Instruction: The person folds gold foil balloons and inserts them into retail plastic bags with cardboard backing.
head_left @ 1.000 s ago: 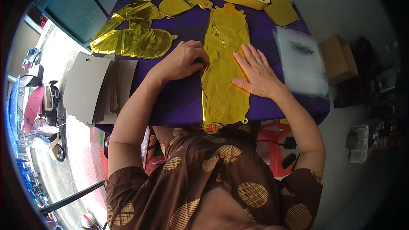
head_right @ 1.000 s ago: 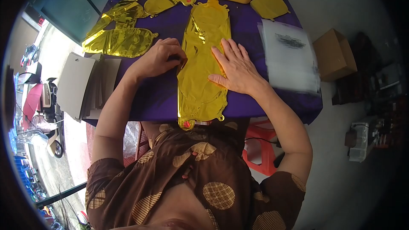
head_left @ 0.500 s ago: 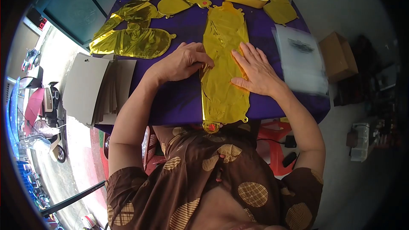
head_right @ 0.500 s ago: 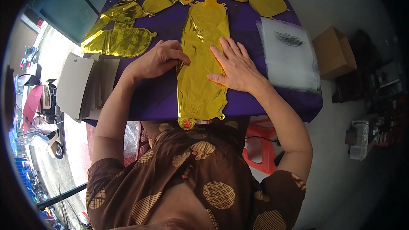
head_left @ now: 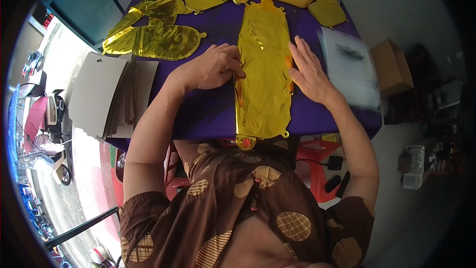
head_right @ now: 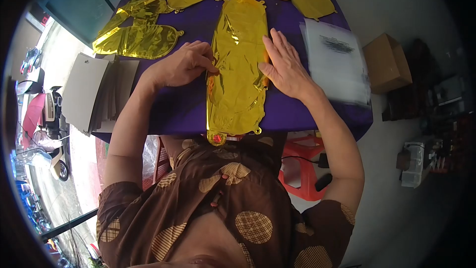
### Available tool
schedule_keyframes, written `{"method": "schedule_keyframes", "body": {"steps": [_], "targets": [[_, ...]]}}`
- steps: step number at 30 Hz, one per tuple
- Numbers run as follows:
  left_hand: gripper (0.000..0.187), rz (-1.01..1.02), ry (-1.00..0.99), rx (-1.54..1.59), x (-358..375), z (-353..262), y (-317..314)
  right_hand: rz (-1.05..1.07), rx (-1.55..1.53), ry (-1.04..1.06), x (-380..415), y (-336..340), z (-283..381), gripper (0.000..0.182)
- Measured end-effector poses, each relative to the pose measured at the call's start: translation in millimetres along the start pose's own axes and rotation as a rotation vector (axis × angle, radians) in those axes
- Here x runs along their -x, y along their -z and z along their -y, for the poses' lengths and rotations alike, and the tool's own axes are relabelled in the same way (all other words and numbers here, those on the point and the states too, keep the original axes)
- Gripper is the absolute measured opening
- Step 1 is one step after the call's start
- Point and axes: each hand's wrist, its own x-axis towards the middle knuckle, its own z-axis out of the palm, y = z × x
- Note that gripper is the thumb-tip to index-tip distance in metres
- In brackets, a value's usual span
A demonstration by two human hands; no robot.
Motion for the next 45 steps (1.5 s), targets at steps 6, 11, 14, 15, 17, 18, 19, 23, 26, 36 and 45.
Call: {"method": "schedule_keyframes", "body": {"steps": [6, 11, 14, 15, 17, 18, 19, 23, 26, 36, 45], "targets": [[0.021, 0.101, 0.074, -0.037, -2, -6, 7, 0.055, 0.166, -0.066, -48, 1, -16, 0.079], [0.024, 0.092, 0.068, -0.046, 0, -5, 5, 0.196, 0.2, -0.201, -82, -8, -30, 0.083], [0.024, 0.097, 0.073, -0.04, 1, -8, 7, 0.153, 0.176, -0.202, -84, -16, -35, 0.084], [0.025, 0.101, 0.077, -0.037, 1, -9, 7, 0.151, 0.139, -0.198, -85, -15, -37, 0.083], [0.026, 0.038, 0.019, -0.034, 3, -7, 4, 0.142, 0.063, -0.198, -86, -11, -41, 0.083], [0.026, 0.006, -0.014, -0.033, 3, -6, 3, 0.058, -0.031, -0.176, -82, -10, -42, 0.083], [0.026, 0.007, -0.01, -0.033, 2, -6, 2, -0.027, -0.124, -0.153, -78, -8, -43, 0.083], [0.027, 0.001, 0.001, -0.036, 4, -6, 2, -0.081, -0.258, -0.072, -44, 13, -18, 0.085], [0.027, 0.011, 0.016, -0.041, 3, -9, 2, -0.006, -0.122, 0.116, -2, 27, 18, 0.088], [0.032, 0.107, -0.016, -0.119, 3, -11, 6, 0.168, 0.165, 0.186, 51, -1, 46, 0.097], [0.031, 0.114, -0.014, -0.119, 8, -5, 6, -0.109, -0.409, 0.073, 61, 23, 26, 0.097]]}}
